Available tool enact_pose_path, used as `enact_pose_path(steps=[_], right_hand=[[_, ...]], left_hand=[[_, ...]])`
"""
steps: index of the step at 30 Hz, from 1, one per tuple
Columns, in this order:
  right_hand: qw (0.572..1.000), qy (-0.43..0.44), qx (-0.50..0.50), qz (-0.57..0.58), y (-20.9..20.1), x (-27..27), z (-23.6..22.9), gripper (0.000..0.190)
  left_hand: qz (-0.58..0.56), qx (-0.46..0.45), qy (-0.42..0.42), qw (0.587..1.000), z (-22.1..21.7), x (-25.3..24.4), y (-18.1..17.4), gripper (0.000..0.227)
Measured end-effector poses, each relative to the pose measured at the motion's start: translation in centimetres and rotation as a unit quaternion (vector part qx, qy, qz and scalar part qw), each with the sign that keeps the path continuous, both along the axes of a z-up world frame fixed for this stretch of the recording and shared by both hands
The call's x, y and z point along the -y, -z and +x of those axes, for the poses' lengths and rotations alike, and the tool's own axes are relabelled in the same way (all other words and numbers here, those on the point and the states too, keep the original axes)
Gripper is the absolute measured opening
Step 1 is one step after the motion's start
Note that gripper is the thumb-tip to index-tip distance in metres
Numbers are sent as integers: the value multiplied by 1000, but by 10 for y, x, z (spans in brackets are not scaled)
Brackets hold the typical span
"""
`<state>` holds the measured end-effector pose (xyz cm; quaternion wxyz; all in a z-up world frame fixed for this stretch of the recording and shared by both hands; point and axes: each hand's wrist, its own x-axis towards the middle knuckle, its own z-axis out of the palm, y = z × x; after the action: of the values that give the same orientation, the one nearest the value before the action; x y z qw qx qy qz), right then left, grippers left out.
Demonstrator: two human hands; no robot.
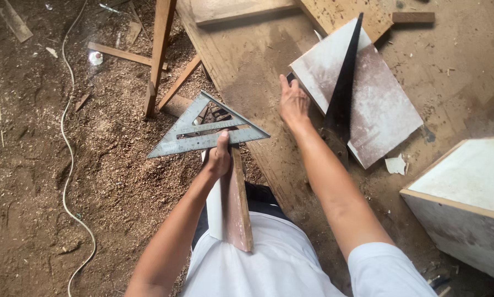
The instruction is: The person uses a hand saw to smooth the edge of a rectangular board, then places a set square on the board and uses a pencil to mark measurement lines. The person repositions the set square and marks additional lines on the board's surface.
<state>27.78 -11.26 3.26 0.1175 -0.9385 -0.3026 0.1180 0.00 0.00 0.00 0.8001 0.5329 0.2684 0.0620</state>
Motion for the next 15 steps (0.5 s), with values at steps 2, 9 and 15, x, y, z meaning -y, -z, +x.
enact_pose_path(steps=[2, 9, 15], right_hand=[[996, -39, 81, 3, 2, -7, 14, 28], [972, -156, 177, 0, 25, 1, 26, 11], [936, -228, 245, 104, 20, 4, 21, 23]], left_hand=[[19, 119, -25, 992, 5, 2, -16, 52], [107, -97, 103, 984, -16, -16, -79, 73], [81, -29, 74, 994, -17, -17, -91, 69]])
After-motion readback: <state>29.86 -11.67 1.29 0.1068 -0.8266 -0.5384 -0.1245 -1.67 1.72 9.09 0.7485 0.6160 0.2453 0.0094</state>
